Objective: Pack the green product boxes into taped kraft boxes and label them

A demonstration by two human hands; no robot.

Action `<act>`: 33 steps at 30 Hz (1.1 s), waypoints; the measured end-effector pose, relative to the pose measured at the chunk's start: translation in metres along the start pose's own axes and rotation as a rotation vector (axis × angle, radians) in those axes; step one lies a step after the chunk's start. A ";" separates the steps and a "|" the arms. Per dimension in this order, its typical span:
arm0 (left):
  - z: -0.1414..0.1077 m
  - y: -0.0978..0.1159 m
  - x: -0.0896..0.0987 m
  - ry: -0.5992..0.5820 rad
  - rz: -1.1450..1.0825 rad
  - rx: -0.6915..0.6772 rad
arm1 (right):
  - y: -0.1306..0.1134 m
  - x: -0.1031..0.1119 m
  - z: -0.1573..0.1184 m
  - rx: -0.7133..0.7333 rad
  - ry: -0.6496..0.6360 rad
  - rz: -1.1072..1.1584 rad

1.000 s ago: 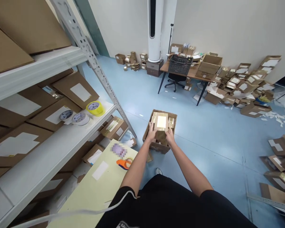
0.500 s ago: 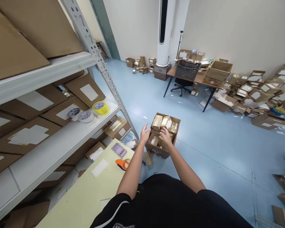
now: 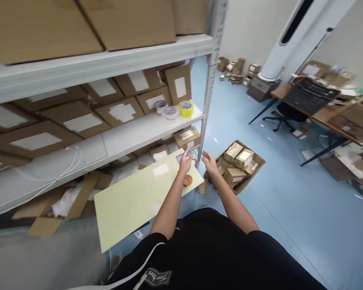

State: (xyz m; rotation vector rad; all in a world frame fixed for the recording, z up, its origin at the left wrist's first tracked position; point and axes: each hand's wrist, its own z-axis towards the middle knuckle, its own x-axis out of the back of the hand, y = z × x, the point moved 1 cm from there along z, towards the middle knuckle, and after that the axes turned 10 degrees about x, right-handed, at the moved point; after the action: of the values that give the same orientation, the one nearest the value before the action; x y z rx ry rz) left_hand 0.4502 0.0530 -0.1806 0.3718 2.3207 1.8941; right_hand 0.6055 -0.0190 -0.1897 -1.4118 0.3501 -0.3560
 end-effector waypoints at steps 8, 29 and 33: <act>-0.033 -0.034 0.149 0.229 -0.007 0.106 | 0.027 -0.121 -0.017 -0.053 -0.190 -0.092; -0.113 -0.159 0.236 0.195 0.129 0.402 | 0.184 -0.145 -0.117 -0.619 -0.080 -0.619; -0.103 -0.145 0.235 0.184 0.082 0.348 | 0.160 -0.145 -0.102 -0.541 -0.041 -0.593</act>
State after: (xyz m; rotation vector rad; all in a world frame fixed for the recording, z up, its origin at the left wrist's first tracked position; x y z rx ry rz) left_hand 0.1820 -0.0085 -0.2868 0.3433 2.8061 1.6136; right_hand 0.4355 -0.0258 -0.3579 -2.0478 -0.0266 -0.7517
